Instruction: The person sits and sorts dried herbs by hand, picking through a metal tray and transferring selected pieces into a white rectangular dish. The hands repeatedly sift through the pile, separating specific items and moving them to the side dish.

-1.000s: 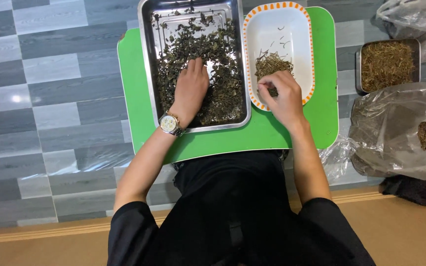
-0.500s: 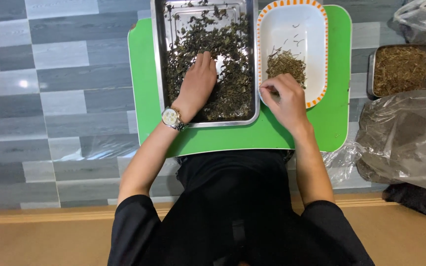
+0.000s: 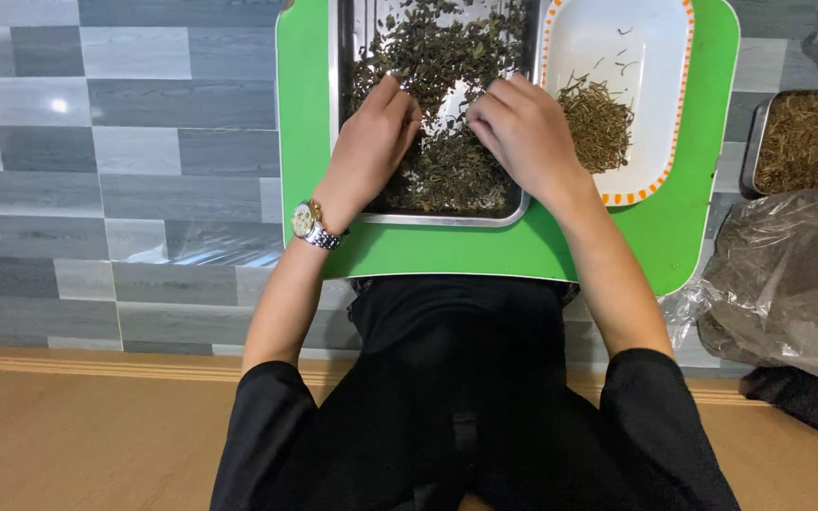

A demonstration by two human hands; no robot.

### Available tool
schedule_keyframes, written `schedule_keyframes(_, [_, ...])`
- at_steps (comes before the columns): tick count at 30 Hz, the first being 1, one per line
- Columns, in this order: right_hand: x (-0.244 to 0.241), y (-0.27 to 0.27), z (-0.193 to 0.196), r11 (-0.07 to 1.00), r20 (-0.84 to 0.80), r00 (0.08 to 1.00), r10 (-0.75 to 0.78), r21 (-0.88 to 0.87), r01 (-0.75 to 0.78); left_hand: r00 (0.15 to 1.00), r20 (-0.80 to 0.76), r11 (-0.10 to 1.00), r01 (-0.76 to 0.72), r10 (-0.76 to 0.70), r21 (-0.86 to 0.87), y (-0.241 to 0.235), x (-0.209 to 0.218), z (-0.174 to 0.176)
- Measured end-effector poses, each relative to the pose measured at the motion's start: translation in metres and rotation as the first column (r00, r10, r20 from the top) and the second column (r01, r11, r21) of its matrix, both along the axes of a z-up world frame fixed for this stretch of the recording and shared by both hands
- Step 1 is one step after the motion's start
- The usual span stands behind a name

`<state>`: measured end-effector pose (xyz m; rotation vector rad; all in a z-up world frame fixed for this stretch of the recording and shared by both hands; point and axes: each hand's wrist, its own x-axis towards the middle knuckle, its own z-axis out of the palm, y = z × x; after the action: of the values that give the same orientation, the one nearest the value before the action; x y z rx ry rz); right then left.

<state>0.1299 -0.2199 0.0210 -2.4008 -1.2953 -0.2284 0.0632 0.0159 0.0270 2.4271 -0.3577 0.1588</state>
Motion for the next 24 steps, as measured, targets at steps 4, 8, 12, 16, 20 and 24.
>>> schedule_keyframes(4, [0.022, 0.025, -0.018, 0.982, 0.067, 0.998, 0.018, -0.191, -0.005, 0.999, 0.037, 0.999, -0.034, 0.033, 0.021, 0.004, -0.015, 0.002])
schedule_keyframes(8, [0.032, 0.041, -0.024, 0.919, 0.03, 0.998, 0.06, -0.393, -0.043, 0.997, -0.036, 0.998, -0.069, 0.069, 0.004, 0.011, -0.028, 0.01])
schedule_keyframes(12, [0.031, 0.053, -0.024, 0.832, -0.009, 0.999, 0.053, -0.553, -0.049, 0.993, -0.04, 0.994, -0.109, 0.109, 0.005, 0.017, -0.035, 0.008])
schedule_keyframes(16, [0.029, 0.062, -0.022, 0.772, -0.047, 0.998, 0.046, -0.633, -0.066, 0.991, -0.008, 0.991, -0.136, 0.136, 0.001, 0.014, -0.042, 0.006])
schedule_keyframes(20, [0.034, 0.061, -0.028, 0.763, 0.003, 0.994, 0.107, -0.641, -0.081, 0.986, 0.032, 0.978, -0.166, 0.163, 0.125, 0.006, -0.048, -0.004])
schedule_keyframes(24, [0.035, 0.049, -0.015, 0.833, -0.088, 0.994, 0.061, -0.544, -0.099, 0.966, 0.067, 0.846, -0.25, 0.249, 0.471, -0.002, -0.056, -0.02])
